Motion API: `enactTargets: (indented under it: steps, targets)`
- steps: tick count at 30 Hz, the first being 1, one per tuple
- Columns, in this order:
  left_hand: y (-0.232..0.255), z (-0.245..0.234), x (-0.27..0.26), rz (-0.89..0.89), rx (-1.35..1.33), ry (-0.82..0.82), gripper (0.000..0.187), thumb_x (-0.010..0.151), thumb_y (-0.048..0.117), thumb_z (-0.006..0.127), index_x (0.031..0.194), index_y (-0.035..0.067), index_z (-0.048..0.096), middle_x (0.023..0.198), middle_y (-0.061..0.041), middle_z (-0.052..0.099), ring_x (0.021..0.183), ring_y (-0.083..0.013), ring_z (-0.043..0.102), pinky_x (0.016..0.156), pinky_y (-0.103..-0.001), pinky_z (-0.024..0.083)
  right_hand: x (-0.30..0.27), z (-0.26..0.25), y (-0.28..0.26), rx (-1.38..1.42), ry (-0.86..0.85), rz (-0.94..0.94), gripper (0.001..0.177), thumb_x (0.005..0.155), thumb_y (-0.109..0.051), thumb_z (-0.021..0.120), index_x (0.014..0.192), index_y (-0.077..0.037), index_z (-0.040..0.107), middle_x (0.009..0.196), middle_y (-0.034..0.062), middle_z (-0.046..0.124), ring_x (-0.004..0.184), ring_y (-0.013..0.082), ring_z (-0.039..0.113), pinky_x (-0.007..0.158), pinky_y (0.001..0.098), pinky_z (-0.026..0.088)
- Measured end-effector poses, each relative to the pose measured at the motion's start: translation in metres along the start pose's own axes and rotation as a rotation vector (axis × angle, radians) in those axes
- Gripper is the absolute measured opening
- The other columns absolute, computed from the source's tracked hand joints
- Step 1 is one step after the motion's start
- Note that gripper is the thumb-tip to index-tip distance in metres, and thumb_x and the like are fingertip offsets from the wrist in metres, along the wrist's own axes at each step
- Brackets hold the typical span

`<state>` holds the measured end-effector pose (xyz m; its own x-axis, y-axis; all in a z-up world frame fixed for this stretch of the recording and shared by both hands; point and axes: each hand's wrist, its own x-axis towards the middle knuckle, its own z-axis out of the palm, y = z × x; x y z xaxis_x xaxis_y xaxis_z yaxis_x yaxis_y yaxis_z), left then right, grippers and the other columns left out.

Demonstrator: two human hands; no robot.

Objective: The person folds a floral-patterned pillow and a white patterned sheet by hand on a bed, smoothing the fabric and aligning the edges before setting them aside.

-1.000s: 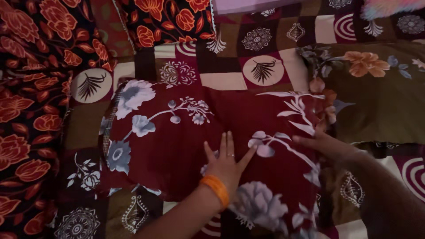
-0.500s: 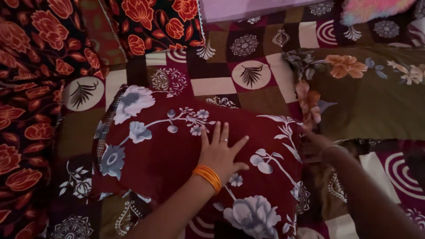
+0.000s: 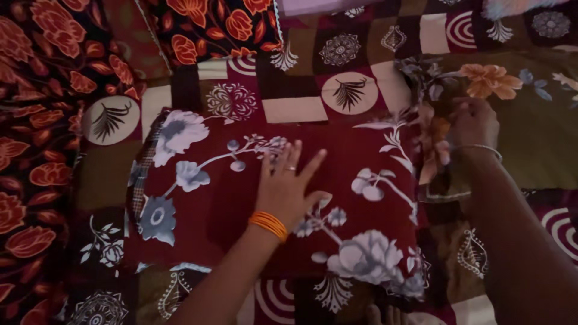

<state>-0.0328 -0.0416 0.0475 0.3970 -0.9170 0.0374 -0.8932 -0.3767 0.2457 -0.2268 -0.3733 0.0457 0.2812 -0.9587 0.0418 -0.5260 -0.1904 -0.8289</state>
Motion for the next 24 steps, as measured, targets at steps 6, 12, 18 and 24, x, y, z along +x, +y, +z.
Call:
enactTargets:
  steps: [6, 12, 18, 24]
  targets:
    - [-0.122, 0.002, -0.011, -0.205, 0.206, 0.188, 0.084, 0.093, 0.076, 0.039, 0.157, 0.023, 0.032, 0.165, -0.012, 0.028, 0.151, -0.0287, 0.024, 0.119, -0.062, 0.009, -0.075, 0.019, -0.027, -0.647, 0.106, -0.805, 0.038, 0.109, -0.022, 0.066, 0.144, -0.01, 0.059, 0.117, 0.0218, 0.067, 0.104, 0.0372, 0.066, 0.089, 0.0494, 0.054]
    - [-0.15, 0.012, -0.024, -0.431, 0.137, 0.206, 0.082, 0.097, 0.07, 0.041, 0.162, 0.021, 0.032, 0.163, -0.014, 0.036, 0.152, -0.0306, 0.029, 0.123, -0.058, 0.013, -0.186, 0.087, -0.043, -0.678, -0.382, -1.065, 0.08, 0.083, -0.051, 0.072, 0.152, -0.022, 0.041, 0.159, 0.0223, 0.03, 0.145, 0.0415, 0.03, 0.115, 0.0611, 0.021]
    - [-0.15, 0.014, -0.025, -0.437, 0.119, 0.222, 0.081, 0.096, 0.069, 0.044, 0.16, 0.022, 0.033, 0.162, -0.013, 0.037, 0.152, -0.0297, 0.029, 0.122, -0.06, 0.013, -0.159, 0.093, -0.016, -0.733, -0.351, -0.884, 0.077, 0.077, -0.056, 0.07, 0.146, -0.029, 0.051, 0.159, 0.0148, 0.042, 0.143, 0.0347, 0.045, 0.115, 0.0493, 0.035]
    - [-0.149, 0.002, -0.036, -0.503, 0.08, 0.111, 0.076, 0.096, 0.07, 0.04, 0.16, 0.03, 0.029, 0.165, -0.01, 0.027, 0.154, -0.0284, 0.018, 0.117, -0.069, 0.011, -0.106, 0.046, 0.07, 0.067, -0.172, 0.087, 0.093, 0.082, -0.043, 0.08, 0.152, -0.003, 0.033, 0.142, 0.0243, 0.054, 0.125, 0.038, 0.058, 0.107, 0.0479, 0.047]
